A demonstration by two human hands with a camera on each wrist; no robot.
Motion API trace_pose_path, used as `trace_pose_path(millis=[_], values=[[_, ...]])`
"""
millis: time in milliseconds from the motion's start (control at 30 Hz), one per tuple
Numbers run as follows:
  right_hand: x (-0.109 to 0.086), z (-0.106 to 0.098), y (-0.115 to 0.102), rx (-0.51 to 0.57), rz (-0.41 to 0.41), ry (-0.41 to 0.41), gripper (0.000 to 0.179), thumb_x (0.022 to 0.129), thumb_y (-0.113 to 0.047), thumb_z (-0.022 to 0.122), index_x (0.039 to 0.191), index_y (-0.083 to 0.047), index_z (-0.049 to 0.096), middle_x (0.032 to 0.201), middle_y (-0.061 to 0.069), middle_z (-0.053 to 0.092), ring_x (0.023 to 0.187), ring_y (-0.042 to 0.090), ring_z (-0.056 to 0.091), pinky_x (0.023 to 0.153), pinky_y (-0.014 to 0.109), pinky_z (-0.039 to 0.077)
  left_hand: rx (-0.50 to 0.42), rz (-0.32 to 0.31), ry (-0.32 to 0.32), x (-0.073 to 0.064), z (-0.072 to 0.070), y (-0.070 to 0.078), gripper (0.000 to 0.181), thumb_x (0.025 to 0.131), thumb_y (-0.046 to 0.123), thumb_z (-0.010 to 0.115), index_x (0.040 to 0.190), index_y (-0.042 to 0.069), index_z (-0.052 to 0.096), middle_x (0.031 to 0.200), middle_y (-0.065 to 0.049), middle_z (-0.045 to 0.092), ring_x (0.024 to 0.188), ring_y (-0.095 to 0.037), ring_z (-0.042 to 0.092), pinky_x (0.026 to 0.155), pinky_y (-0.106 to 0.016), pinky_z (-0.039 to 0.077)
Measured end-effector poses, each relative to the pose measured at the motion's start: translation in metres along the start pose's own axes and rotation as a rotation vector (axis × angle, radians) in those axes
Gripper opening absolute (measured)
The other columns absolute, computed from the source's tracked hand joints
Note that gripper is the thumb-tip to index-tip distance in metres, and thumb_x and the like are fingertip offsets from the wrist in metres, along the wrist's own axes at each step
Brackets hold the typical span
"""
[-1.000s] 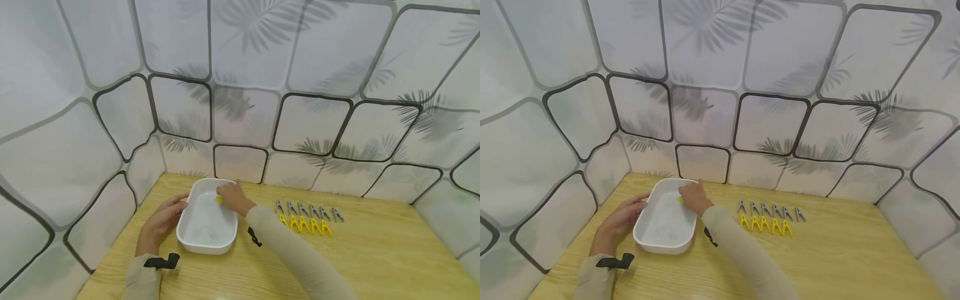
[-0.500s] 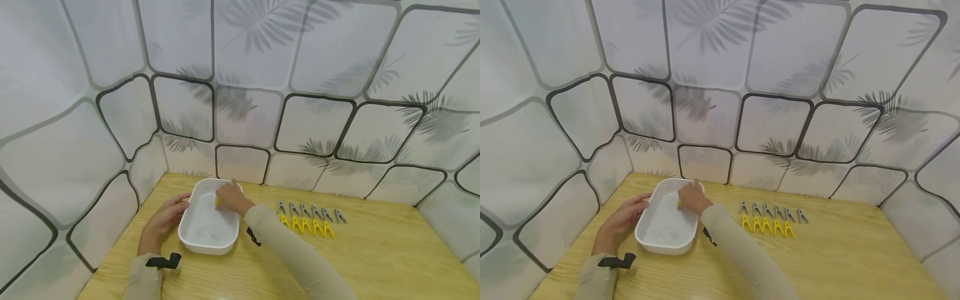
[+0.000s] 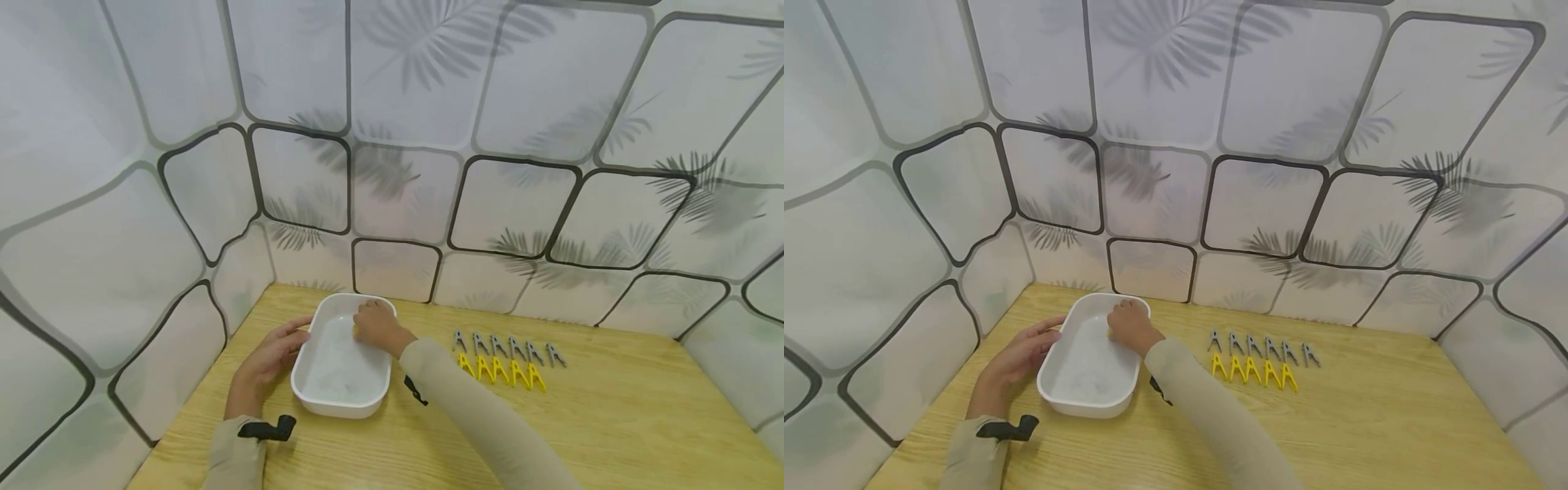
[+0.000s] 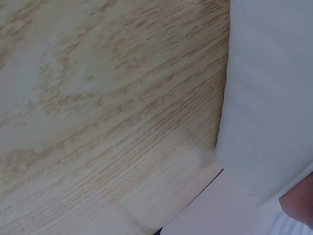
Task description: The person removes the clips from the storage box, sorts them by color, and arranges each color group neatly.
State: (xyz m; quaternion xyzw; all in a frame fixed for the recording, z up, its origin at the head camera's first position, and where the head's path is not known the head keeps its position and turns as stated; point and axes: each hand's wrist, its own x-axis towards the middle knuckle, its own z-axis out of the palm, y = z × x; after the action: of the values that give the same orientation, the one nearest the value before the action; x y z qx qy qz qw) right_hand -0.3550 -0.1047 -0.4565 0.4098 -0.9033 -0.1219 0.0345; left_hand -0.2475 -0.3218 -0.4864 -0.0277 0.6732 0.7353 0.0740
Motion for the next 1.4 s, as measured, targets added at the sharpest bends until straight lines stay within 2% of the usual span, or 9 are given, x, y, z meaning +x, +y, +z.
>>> trace_pose_path(millis=[233, 367, 600, 1000, 1233, 1400], values=[[-0.001, 0.0, 0.001, -0.066, 0.018, 0.011, 0.03, 0.099, -0.046, 0.062, 0.105, -0.02, 0.075, 0.12, 0.003, 0.068, 0.12, 0.024, 0.057, 0.111, 0.043, 0.041, -0.005, -0.011, 0.008, 0.001, 0.002, 0.002, 0.057, 0.103, 0.016, 0.058, 0.155, 0.002, 0.038, 0.11, 0.003, 0.072, 0.103, -0.011, 0.067, 0.088, -0.025, 0.055], [-0.003, 0.001, 0.002, -0.076, 0.006, 0.025, 0.033, 0.096, -0.051, 0.063, 0.106, -0.023, 0.075, 0.121, 0.001, 0.067, 0.116, 0.022, 0.055, 0.108, 0.043, 0.041, 0.006, -0.006, 0.01, 0.002, 0.002, 0.003, 0.057, 0.103, 0.017, 0.058, 0.155, 0.002, 0.038, 0.11, 0.003, 0.072, 0.103, -0.011, 0.067, 0.088, -0.025, 0.055], [-0.007, -0.001, 0.003, -0.087, -0.019, 0.044, 0.038, 0.096, -0.055, 0.062, 0.119, -0.027, 0.073, 0.121, -0.001, 0.065, 0.113, 0.02, 0.051, 0.102, 0.04, 0.04, 0.0, -0.001, 0.0, 0.002, 0.002, 0.002, 0.058, 0.103, 0.017, 0.059, 0.155, 0.002, 0.037, 0.11, 0.004, 0.072, 0.103, -0.011, 0.067, 0.088, -0.025, 0.055], [-0.013, -0.005, 0.002, -0.027, -0.099, 0.207, 0.033, 0.09, -0.05, 0.073, 0.105, -0.021, 0.073, 0.108, -0.002, 0.062, 0.102, 0.018, 0.049, 0.091, 0.036, 0.038, -0.032, -0.002, -0.01, 0.002, 0.003, 0.001, 0.058, 0.103, 0.015, 0.058, 0.155, 0.001, 0.037, 0.107, 0.005, 0.073, 0.103, -0.011, 0.067, 0.088, -0.026, 0.055], [-0.023, -0.021, -0.006, -0.141, -0.162, 0.291, 0.033, 0.088, -0.053, 0.074, 0.099, -0.022, 0.07, 0.106, -0.004, 0.062, 0.102, 0.017, 0.051, 0.095, 0.037, 0.039, -0.047, 0.006, -0.021, 0.001, 0.002, 0.0, 0.06, 0.103, 0.016, 0.058, 0.156, 0.0, 0.034, 0.105, 0.006, 0.073, 0.101, -0.01, 0.067, 0.087, -0.026, 0.056], [-0.037, -0.038, -0.006, -0.24, -0.197, 0.309, 0.037, 0.089, -0.057, 0.072, 0.103, -0.023, 0.071, 0.107, -0.003, 0.063, 0.104, 0.018, 0.051, 0.097, 0.039, 0.038, -0.051, 0.002, -0.015, -0.001, 0.002, 0.0, 0.06, 0.104, 0.015, 0.058, 0.156, 0.0, 0.034, 0.104, 0.006, 0.072, 0.101, -0.01, 0.068, 0.087, -0.026, 0.055]])
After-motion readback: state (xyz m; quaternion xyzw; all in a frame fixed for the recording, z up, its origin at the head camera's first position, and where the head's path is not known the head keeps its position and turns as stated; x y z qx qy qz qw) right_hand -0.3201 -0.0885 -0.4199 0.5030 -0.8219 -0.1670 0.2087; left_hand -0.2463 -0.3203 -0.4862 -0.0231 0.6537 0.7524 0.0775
